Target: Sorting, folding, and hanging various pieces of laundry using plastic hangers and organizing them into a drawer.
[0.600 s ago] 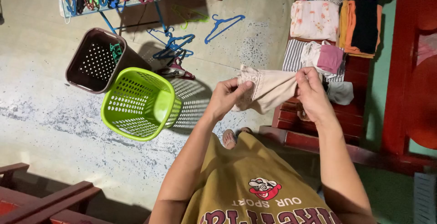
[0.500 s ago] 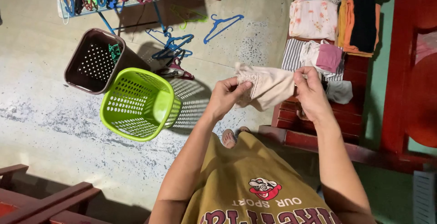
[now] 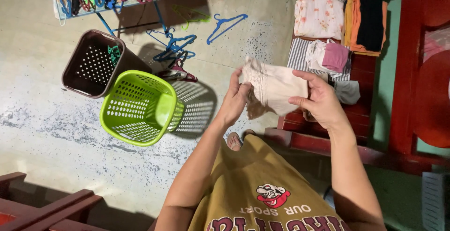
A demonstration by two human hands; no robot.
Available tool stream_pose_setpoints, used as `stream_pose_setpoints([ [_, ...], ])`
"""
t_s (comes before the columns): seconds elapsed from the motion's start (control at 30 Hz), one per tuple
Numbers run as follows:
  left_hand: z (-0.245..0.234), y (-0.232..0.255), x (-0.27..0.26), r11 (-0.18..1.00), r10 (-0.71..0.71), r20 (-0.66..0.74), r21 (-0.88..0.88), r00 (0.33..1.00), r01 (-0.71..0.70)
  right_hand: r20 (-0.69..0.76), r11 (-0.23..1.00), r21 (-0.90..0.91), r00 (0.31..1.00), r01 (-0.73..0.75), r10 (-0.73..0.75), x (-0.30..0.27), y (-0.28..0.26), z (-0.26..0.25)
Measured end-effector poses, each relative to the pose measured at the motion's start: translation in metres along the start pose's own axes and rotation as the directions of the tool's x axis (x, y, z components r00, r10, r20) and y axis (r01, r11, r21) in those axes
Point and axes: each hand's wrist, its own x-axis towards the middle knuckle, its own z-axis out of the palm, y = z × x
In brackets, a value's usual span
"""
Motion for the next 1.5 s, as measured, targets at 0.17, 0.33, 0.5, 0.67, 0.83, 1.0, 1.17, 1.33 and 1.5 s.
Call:
stream_pose_setpoints([
  [0.17,0.005,0.030,-0.014,0.991,0.112,0.148,0.052,0.983,-0.121,-0.089,0.993,-0.113,0.996,-0.041,0.030,-0.006,-0.003,0.005],
  [0.33,0.013,0.046,-0.017,0.951,0.040,0.103,0.301,0.994,-0.069,-0.140,0.991,-0.130,0.990,0.004,-0.022,-0.010,0.006,0.005],
  [0.5,0.020,0.038,-0.016,0.784,0.341,-0.131,0.585,0.931,-0.205,-0.202,0.989,-0.142,0.976,0.048,-0.076,-0.015,0.024,0.006],
  [0.67,0.007,0.038,-0.014,0.489,0.660,0.136,0.669,0.739,-0.560,-0.201,0.982,-0.174,0.973,0.076,-0.111,-0.015,0.012,0.009],
  [0.83,0.003,0.063,-0.015,0.752,0.241,0.239,0.567,0.941,-0.337,-0.126,0.941,-0.336,0.989,0.034,-0.080,-0.023,0.025,-0.020],
  [1.0,0.004,0.055,-0.008,0.836,0.053,0.401,0.483,0.914,-0.260,0.143,0.400,-0.873,0.930,0.280,-0.339,-0.027,-0.032,0.011],
  [1.17,0.020,0.059,-0.013,0.871,0.088,0.469,0.393,0.879,-0.296,0.156,0.715,-0.697,0.985,0.055,0.076,-0.010,-0.019,0.023],
  [1.33,0.013,0.048,-0.008,0.832,0.048,0.372,0.498,0.927,-0.243,0.200,0.908,-0.354,0.931,-0.222,0.306,-0.002,0.031,-0.008],
  [1.5,-0.027,-0.014,0.005,0.908,-0.072,0.515,0.389,0.854,-0.158,0.144,0.919,0.011,0.910,-0.395,0.390,-0.006,0.033,-0.037],
])
